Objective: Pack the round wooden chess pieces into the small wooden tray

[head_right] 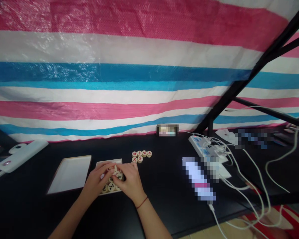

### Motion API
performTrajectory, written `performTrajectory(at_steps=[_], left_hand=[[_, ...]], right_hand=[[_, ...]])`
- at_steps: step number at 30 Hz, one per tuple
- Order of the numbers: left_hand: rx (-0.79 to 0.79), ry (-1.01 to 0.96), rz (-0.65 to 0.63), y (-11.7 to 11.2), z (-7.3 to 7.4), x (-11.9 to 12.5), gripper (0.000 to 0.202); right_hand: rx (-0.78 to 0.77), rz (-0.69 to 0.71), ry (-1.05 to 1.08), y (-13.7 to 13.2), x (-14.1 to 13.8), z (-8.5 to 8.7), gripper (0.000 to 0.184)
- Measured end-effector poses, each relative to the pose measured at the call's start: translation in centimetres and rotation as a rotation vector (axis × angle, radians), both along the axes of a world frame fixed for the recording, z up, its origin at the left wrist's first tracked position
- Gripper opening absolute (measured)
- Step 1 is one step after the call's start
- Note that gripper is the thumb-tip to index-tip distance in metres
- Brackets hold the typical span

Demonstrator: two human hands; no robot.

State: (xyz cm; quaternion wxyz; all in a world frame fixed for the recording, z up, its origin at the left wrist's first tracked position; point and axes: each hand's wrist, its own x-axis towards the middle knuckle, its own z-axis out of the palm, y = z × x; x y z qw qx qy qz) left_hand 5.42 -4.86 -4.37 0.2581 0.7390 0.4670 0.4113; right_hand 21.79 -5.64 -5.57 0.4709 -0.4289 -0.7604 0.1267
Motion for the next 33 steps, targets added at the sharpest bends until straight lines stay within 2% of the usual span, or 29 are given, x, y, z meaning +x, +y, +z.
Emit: performTrajectory(at_steps=[13,16,20,25,28,33], left_hand=[[0.014,0.082,0.012,0.0,-0.7,-0.2,0.028],[0.051,0.102,0.078,0.1,-0.8,-0.5,0.031],[0.057,0.096,0.125,0.2,-0.7,-1.1,0.030],[0.090,0.073,0.138,0.3,-0.4,-1.5,0.029],[0.089,0.074,0.131,0.2,-0.2,-1.7,0.028],[0.058,0.065,0.130,0.2,0.0,-1.8,0.030]], right_hand=[[-0.044,-0.036,0.035,-0.1,0.2,0.0,0.029],[-0.016,-0.147,0.074,0.2,0.9,-0.2,0.026],[-0.008,-0.405,0.180,0.9,3.2,-0.9,0.025],[-0.242,-0.699,0.290,1.8,7.1,-2.1,0.033],[-0.307,-0.759,0.262,1.9,8.4,-2.6,0.029],[-0.360,-0.750,0.157,1.9,8.6,-3.0,0.026]])
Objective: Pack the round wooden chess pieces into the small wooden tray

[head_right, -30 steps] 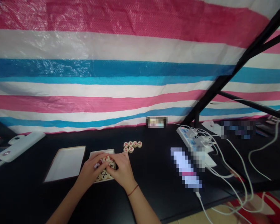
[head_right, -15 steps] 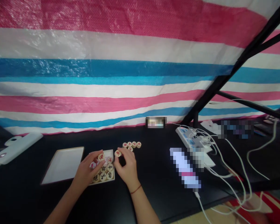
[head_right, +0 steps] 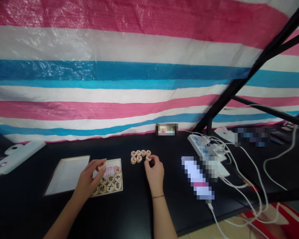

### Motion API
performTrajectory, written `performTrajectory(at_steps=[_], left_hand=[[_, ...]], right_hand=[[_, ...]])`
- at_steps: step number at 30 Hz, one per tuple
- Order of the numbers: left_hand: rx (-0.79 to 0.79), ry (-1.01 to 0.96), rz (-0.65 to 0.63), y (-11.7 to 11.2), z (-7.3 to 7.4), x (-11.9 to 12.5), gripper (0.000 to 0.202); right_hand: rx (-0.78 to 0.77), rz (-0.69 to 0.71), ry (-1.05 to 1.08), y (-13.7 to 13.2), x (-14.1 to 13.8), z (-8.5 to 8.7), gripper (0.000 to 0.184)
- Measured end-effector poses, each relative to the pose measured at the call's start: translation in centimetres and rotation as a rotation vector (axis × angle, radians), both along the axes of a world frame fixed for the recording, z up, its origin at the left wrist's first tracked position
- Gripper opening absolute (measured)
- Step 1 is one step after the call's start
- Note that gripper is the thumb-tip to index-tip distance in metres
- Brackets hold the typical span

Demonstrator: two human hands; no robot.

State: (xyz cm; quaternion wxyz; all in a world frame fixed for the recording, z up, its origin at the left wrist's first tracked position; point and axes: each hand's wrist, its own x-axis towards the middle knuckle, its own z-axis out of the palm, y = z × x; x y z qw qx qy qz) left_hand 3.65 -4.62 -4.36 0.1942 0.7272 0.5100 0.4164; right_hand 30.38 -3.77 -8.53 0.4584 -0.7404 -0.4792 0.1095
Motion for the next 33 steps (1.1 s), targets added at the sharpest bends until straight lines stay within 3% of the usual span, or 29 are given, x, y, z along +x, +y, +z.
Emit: performTrajectory(at_steps=[8,17,21,24,27,30,33], left_hand=[[0.016,0.004,0.056,0.2,-0.4,-0.1,0.033],[0.020,0.038,0.039,0.2,-0.6,0.0,0.029],[0.044,0.038,0.033,0.3,-0.9,0.0,0.028],[0.085,0.064,0.029,0.2,-1.1,0.1,0.026],[0.131,0.121,-0.021,0.0,-1.1,0.4,0.023],[0.174,0.161,-0.114,-0.4,-1.0,0.9,0.020],[0.192,0.196,-0.180,-0.6,-1.0,1.3,0.022]], right_hand=[[-0.018,0.006,-0.084,0.2,0.4,-0.9,0.033],[-0.017,0.079,-0.220,0.2,-0.1,-1.1,0.026],[-0.007,0.090,-0.196,0.1,-0.3,-0.5,0.025],[0.134,0.107,-0.139,-0.2,-1.4,0.7,0.020],[0.294,0.323,-0.057,-1.0,-3.9,2.2,0.015],[0.293,0.664,-0.014,-2.0,-6.7,3.3,0.017],[0.280,0.756,-0.005,-2.6,-8.4,3.6,0.015]])
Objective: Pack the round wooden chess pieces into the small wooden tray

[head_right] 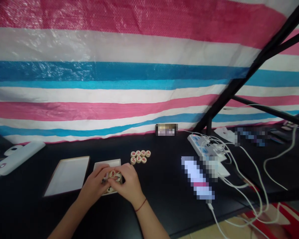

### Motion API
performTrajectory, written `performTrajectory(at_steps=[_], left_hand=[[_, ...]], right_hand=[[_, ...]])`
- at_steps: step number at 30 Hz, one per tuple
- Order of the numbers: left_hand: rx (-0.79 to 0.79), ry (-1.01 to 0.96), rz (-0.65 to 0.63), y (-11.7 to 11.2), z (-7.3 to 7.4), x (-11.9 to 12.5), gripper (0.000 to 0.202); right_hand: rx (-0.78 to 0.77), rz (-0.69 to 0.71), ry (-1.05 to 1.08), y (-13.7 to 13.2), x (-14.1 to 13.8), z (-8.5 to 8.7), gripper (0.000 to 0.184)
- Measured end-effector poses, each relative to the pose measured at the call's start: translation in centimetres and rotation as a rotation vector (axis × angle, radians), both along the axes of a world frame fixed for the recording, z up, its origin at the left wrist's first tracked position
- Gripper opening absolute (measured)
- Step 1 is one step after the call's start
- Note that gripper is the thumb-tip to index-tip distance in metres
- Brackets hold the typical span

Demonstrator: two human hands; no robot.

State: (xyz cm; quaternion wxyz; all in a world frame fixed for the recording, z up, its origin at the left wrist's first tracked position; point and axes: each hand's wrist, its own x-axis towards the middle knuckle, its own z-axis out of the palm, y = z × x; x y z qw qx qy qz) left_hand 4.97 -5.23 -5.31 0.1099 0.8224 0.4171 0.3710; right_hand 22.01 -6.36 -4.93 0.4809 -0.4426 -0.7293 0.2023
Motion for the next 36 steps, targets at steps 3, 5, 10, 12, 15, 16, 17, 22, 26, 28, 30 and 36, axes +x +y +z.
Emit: performTrajectory(at_steps=[3,5,10,12,15,16,17,22,26,28,30,36], left_hand=[[0.016,0.037,-0.017,0.0,-0.3,0.2,0.024],[0.024,0.061,-0.020,0.0,-0.5,0.2,0.026],[0.005,0.065,0.060,0.4,-0.9,-0.4,0.037],[-0.031,0.047,0.104,0.7,-0.8,-0.9,0.037],[-0.078,0.026,0.151,1.1,-0.8,-1.6,0.036],[-0.084,0.020,0.159,1.2,-0.8,-1.8,0.035],[-0.088,0.015,0.164,1.3,-0.8,-2.0,0.035],[-0.105,0.015,0.152,1.4,-0.6,-2.1,0.033],[-0.109,0.029,0.135,1.4,-0.5,-2.0,0.033],[-0.113,0.029,0.134,1.5,-0.5,-2.0,0.032],[-0.119,0.025,0.132,1.5,-0.5,-2.0,0.032],[-0.113,0.010,0.134,1.7,-0.7,-2.2,0.031]], right_hand=[[-0.015,-0.016,0.028,-0.2,-0.6,0.1,0.012],[-0.010,-0.036,0.052,-0.1,-0.3,0.1,0.013],[0.014,-0.424,0.081,1.1,3.3,-0.8,0.021],[-0.034,-0.644,0.062,1.6,5.7,-1.5,0.030],[-0.154,-0.753,-0.011,2.1,8.3,-2.4,0.037],[-0.181,-0.743,-0.037,2.1,8.7,-2.6,0.036],[-0.198,-0.721,-0.063,2.2,9.0,-2.8,0.034],[-0.194,-0.610,-0.160,2.3,8.4,-3.3,0.029],[-0.220,-0.586,-0.174,2.4,8.4,-3.6,0.031],[-0.229,-0.582,-0.176,2.4,8.6,-3.8,0.029],[-0.225,-0.576,-0.185,2.5,8.7,-3.9,0.028],[-0.221,-0.615,-0.216,2.7,8.3,-4.3,0.026]])
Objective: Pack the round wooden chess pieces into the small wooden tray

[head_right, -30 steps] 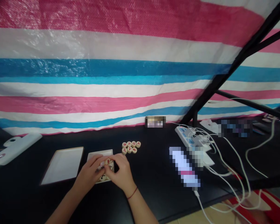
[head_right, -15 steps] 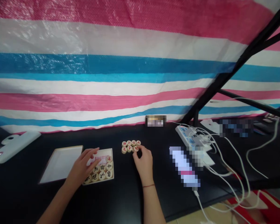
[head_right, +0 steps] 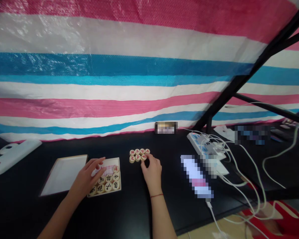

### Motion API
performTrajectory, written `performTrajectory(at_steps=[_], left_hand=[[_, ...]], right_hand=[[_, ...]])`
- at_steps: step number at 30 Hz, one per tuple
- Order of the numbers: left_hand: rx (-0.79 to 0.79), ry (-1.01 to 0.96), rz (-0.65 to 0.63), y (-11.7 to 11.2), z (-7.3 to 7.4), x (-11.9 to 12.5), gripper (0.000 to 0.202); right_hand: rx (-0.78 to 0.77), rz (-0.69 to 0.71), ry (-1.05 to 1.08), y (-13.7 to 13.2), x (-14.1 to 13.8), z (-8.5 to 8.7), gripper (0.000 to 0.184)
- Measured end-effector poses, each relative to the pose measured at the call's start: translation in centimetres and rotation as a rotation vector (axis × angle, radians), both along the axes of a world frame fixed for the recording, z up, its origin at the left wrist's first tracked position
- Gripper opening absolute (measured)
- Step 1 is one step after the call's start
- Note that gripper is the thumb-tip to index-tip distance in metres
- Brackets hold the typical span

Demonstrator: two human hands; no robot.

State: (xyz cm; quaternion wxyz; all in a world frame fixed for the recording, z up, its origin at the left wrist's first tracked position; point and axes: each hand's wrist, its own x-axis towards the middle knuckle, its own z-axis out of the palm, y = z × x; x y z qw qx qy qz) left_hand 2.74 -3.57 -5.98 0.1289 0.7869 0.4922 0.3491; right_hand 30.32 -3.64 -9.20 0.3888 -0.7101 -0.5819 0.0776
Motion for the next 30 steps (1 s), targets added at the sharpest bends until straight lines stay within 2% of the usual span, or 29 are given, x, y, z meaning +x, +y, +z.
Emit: performTrajectory(at_steps=[18,24,27,30], left_hand=[[-0.007,-0.008,-0.013,0.0,0.3,-0.1,0.030],[0.026,-0.006,-0.023,0.2,0.6,-0.1,0.032],[0.027,0.047,-0.004,0.3,0.2,-0.2,0.032],[-0.003,0.143,0.014,0.2,-0.3,-0.2,0.030]], right_hand=[[0.034,-0.021,-0.015,0.0,-0.4,0.1,0.024],[0.213,-0.027,0.023,-0.6,-1.4,1.6,0.022],[0.303,0.060,0.038,-1.1,-3.6,2.7,0.018],[0.263,0.261,0.095,-1.5,-5.9,3.1,0.019]])
